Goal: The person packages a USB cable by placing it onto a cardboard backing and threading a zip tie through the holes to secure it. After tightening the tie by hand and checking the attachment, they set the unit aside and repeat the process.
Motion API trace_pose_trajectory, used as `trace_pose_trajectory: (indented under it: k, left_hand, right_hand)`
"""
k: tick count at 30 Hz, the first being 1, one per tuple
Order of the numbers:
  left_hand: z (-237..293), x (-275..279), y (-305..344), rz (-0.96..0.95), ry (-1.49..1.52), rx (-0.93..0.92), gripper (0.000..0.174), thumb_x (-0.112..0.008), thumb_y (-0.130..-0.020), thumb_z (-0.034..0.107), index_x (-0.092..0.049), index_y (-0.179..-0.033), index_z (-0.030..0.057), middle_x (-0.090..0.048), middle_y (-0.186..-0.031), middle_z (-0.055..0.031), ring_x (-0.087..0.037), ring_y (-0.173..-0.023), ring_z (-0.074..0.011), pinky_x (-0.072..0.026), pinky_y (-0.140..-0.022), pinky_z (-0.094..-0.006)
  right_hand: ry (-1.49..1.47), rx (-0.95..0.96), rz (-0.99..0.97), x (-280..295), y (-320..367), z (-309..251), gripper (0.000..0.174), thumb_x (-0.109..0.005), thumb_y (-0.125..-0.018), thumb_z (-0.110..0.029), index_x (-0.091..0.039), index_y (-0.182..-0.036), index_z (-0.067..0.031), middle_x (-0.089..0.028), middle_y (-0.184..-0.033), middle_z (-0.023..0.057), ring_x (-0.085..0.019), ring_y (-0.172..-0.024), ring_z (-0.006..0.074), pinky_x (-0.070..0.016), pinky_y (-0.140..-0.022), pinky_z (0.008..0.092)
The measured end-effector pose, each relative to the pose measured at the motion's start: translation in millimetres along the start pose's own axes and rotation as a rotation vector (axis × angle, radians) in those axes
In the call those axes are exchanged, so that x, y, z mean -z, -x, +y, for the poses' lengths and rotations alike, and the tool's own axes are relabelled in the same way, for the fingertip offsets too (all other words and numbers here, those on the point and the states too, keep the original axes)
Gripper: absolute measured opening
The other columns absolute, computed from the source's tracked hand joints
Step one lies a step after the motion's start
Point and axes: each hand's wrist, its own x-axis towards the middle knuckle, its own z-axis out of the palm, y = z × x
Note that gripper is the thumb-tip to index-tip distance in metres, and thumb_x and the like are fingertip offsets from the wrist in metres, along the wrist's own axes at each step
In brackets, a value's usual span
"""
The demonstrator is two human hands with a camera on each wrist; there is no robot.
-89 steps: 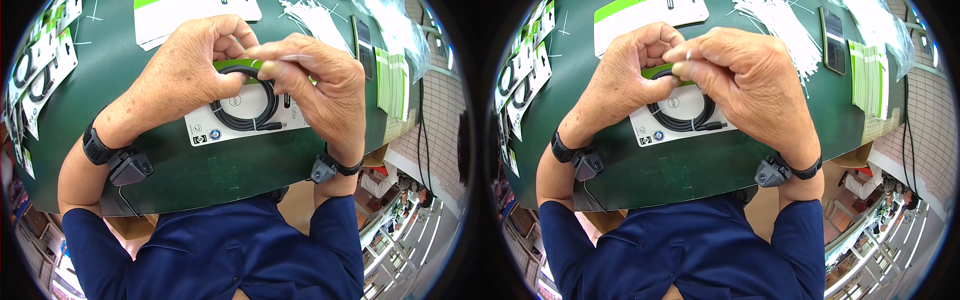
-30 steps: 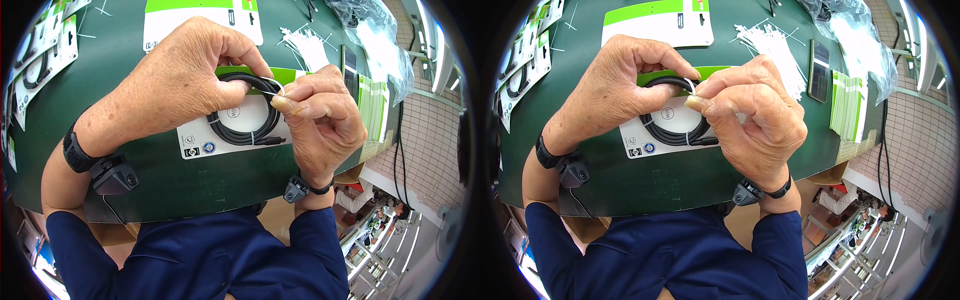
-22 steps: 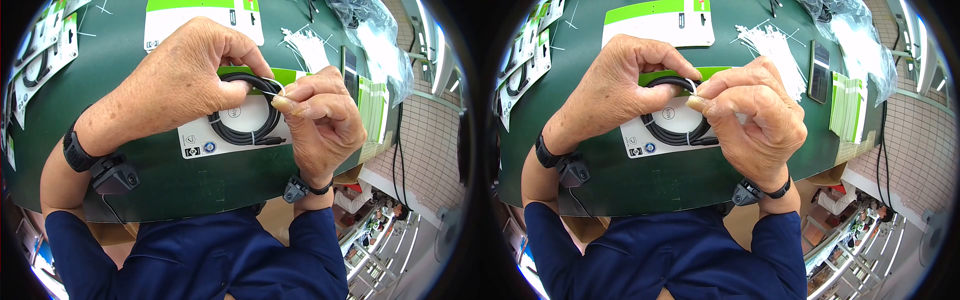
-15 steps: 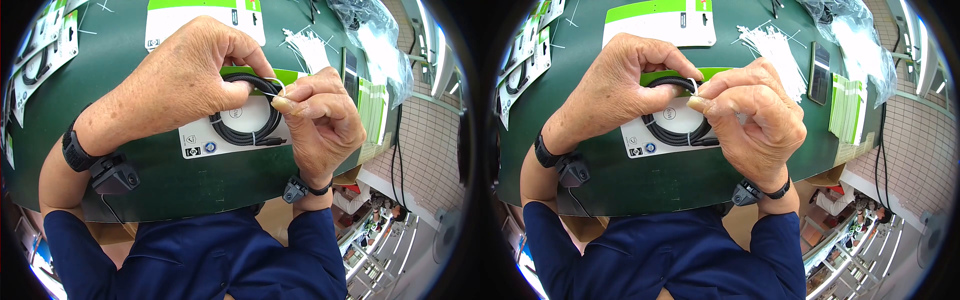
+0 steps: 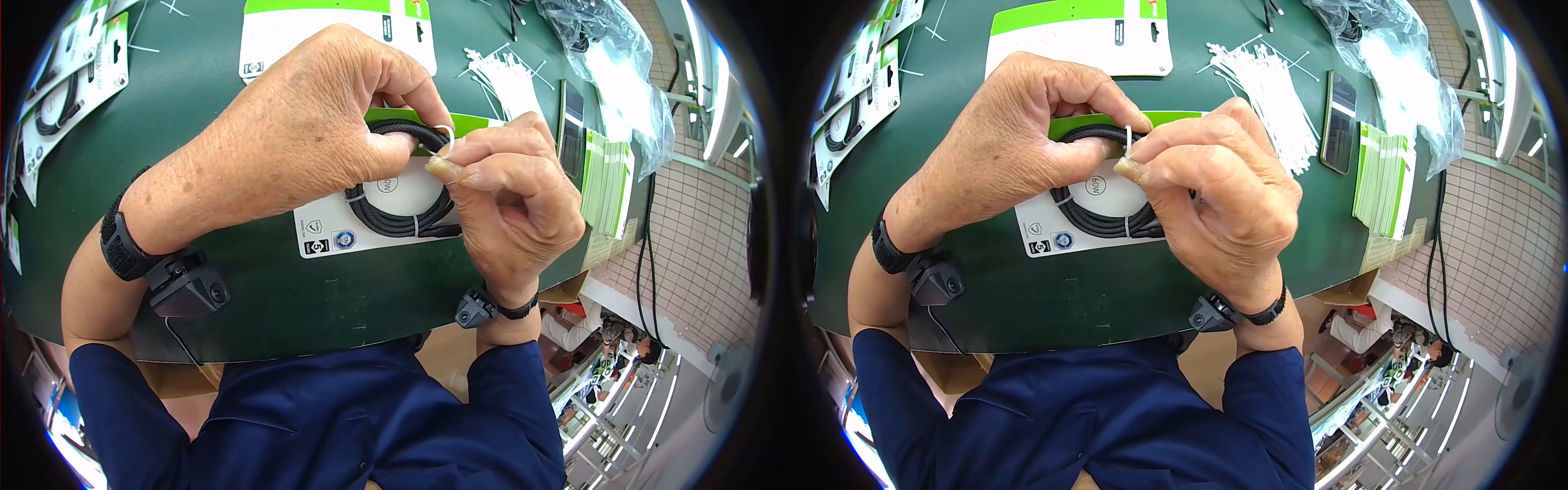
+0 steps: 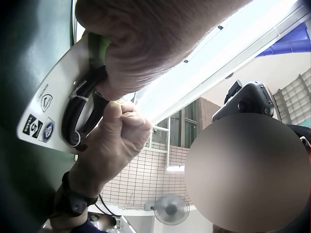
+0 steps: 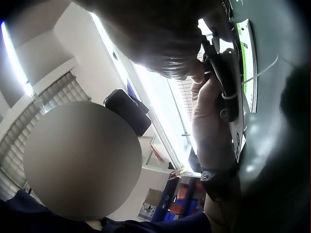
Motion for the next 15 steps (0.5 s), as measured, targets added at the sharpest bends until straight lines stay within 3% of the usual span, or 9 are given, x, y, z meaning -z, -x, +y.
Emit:
trace_pose_trajectory:
  k: [11, 15]
  left_hand:
    - [2.8, -2.3, 0.8, -0.018, -0.115, 0.036, 0.028, -0.063, -0.078, -0.009, -0.078, -0.101, -0.0036, -0.075, -0.091, -0.0053, -0.068, -0.083, -0.0091, -0.0554, -0.078, -0.0233]
    - [2.7, 0.0, -0.3, -0.023, -0.175, 0.004, 0.031, -0.062, -0.077, -0.01, -0.078, -0.103, -0.0041, -0.074, -0.093, -0.0067, -0.068, -0.085, -0.0108, -0.056, -0.082, -0.0243]
  right_hand:
    - [0.324, 0.219, -0.277, 8.6, -8.3, -5.8, 0.026, -0.075, -0.057, -0.001, -0.066, -0.081, -0.0077, -0.069, -0.083, 0.0033, -0.056, -0.065, 0.0197, -0.046, -0.057, 0.0306]
    - [0.326, 0.181, -0.267, 8.4, -8.2, -6.4, 0.023, -0.077, -0.065, 0.003, -0.069, -0.083, -0.0075, -0.071, -0.086, 0.0047, -0.06, -0.067, 0.0193, -0.0497, -0.059, 0.0308]
